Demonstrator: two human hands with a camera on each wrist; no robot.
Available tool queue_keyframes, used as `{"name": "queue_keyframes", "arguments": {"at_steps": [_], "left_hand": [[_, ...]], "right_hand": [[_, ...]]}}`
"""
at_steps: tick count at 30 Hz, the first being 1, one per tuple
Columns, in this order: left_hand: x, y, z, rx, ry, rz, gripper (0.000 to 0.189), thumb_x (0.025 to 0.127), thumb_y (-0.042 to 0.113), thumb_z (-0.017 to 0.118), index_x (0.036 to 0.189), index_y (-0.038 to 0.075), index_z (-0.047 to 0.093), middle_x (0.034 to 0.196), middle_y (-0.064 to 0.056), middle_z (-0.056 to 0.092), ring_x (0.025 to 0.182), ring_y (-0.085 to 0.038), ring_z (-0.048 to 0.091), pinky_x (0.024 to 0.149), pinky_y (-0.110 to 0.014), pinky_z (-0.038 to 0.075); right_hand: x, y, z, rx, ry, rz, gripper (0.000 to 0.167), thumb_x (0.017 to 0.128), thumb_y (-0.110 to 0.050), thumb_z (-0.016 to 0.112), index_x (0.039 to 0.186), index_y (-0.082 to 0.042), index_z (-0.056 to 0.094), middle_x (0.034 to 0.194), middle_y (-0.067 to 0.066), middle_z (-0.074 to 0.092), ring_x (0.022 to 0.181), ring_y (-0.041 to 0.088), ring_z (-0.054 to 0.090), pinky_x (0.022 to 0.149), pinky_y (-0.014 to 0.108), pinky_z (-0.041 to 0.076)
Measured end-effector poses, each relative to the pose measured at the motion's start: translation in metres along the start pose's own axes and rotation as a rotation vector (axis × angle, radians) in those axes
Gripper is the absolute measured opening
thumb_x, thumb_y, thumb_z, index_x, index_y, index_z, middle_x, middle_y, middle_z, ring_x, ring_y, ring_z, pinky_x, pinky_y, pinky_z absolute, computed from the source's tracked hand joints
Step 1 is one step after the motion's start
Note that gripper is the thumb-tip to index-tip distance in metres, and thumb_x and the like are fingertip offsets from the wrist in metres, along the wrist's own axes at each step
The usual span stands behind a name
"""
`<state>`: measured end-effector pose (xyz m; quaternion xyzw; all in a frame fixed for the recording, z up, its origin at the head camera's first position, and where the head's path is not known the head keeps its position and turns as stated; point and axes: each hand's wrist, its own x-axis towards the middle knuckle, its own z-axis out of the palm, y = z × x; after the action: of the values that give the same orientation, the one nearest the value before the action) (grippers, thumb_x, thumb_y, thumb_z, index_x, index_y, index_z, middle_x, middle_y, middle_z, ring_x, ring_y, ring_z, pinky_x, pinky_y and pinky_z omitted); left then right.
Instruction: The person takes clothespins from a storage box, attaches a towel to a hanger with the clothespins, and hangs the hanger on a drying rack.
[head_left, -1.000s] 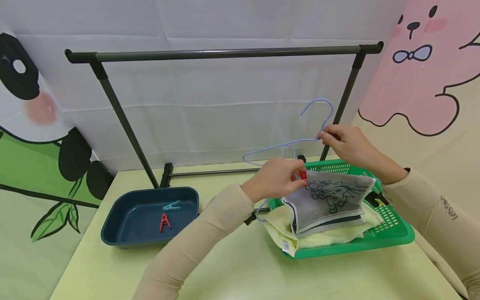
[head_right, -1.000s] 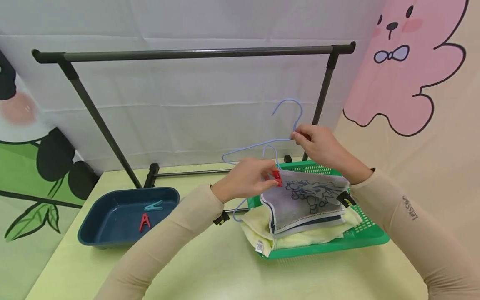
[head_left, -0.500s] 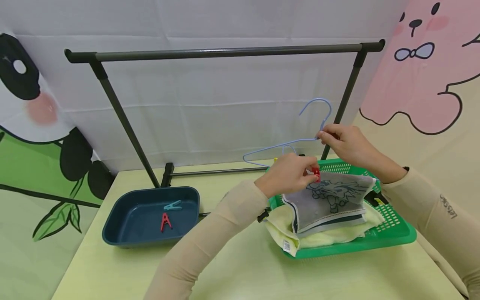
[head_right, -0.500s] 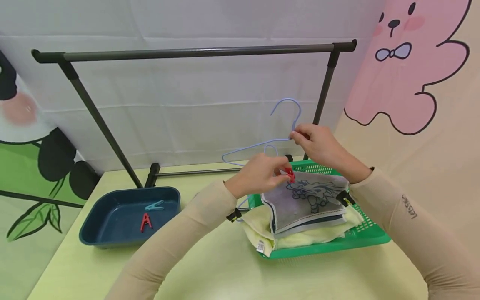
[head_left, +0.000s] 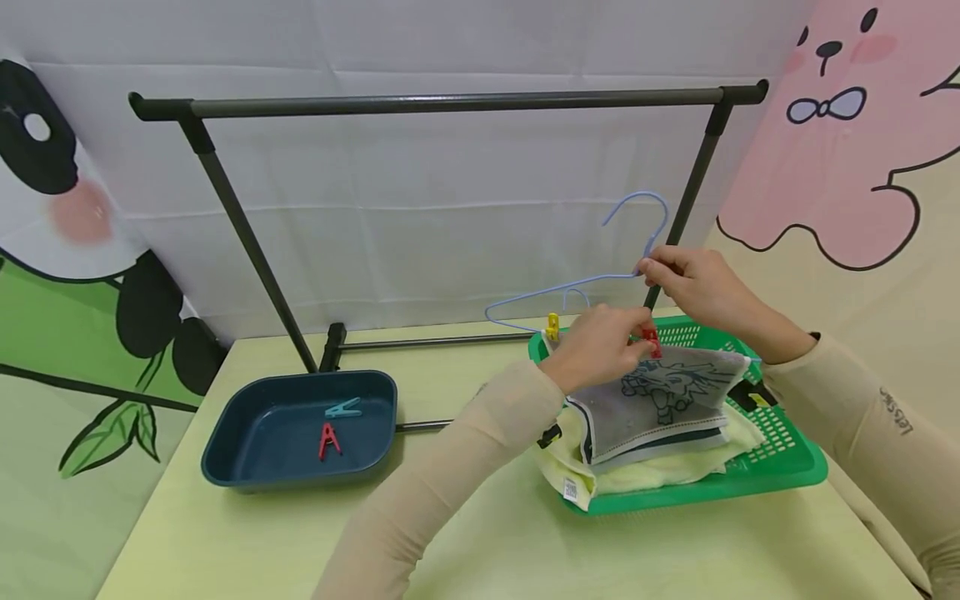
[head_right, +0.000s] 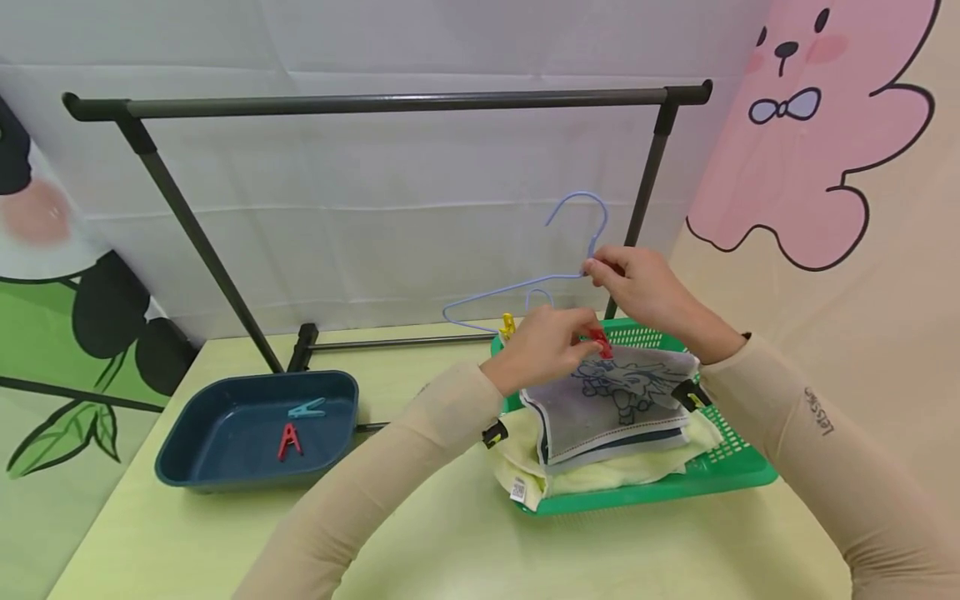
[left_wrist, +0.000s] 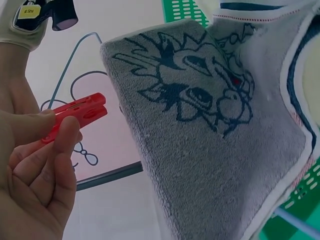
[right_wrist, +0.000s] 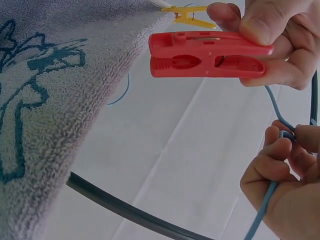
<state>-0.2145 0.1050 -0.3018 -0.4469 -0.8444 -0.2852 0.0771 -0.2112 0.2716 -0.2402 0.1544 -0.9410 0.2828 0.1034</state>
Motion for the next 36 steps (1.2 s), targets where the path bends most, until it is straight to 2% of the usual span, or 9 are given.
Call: {"name": "queue_keyframes", "arguments": {"at_steps": [6,11,18,26,36], "left_hand": [[0.008,0.005,0.008,0.024,0.006,-0.073,0.009,0.093,0.025,0.061,0.098,0.017,0.063,0.088,0.010,0.069,0.051,-0.003,0.049,0.049,-0.017,0.038],[0.014,0.008,0.013,0.041,-0.006,-0.109,0.009,0.094,0.026,0.060,0.099,0.019,0.063,0.091,0.010,0.068,0.057,-0.001,0.052,0.055,-0.015,0.040],[0.019,0.009,0.019,0.020,0.014,-0.070,0.008,0.094,0.024,0.060,0.099,0.018,0.063,0.095,0.008,0.068,0.050,-0.003,0.049,0.049,-0.015,0.038],[0.024,0.009,0.028,0.016,0.020,-0.060,0.011,0.094,0.025,0.061,0.102,0.018,0.064,0.097,0.007,0.069,0.042,-0.005,0.045,0.043,-0.017,0.034],[0.031,0.012,0.034,0.082,0.012,-0.042,0.015,0.095,0.025,0.058,0.107,0.018,0.064,0.082,0.011,0.065,0.049,-0.001,0.048,0.050,-0.014,0.037]], "right_hand": [[0.002,0.006,-0.002,0.023,0.007,-0.006,0.034,0.100,-0.033,0.047,0.106,-0.007,0.067,0.091,0.009,0.064,0.070,0.022,0.046,0.056,0.030,0.036],[0.002,0.009,-0.003,0.036,0.010,0.000,0.034,0.100,-0.032,0.046,0.108,-0.006,0.067,0.093,0.009,0.064,0.075,0.023,0.046,0.056,0.029,0.036],[0.002,0.010,-0.003,0.045,0.023,0.001,0.034,0.100,-0.032,0.047,0.106,-0.005,0.067,0.091,0.009,0.062,0.069,0.022,0.045,0.052,0.028,0.033],[0.002,0.011,-0.002,0.050,0.020,-0.003,0.033,0.100,-0.032,0.048,0.105,-0.006,0.067,0.088,0.007,0.062,0.061,0.021,0.042,0.050,0.029,0.031],[0.003,0.011,-0.002,0.053,0.017,0.004,0.033,0.100,-0.031,0.047,0.106,-0.006,0.067,0.091,0.008,0.062,0.065,0.023,0.044,0.052,0.029,0.033]]}}
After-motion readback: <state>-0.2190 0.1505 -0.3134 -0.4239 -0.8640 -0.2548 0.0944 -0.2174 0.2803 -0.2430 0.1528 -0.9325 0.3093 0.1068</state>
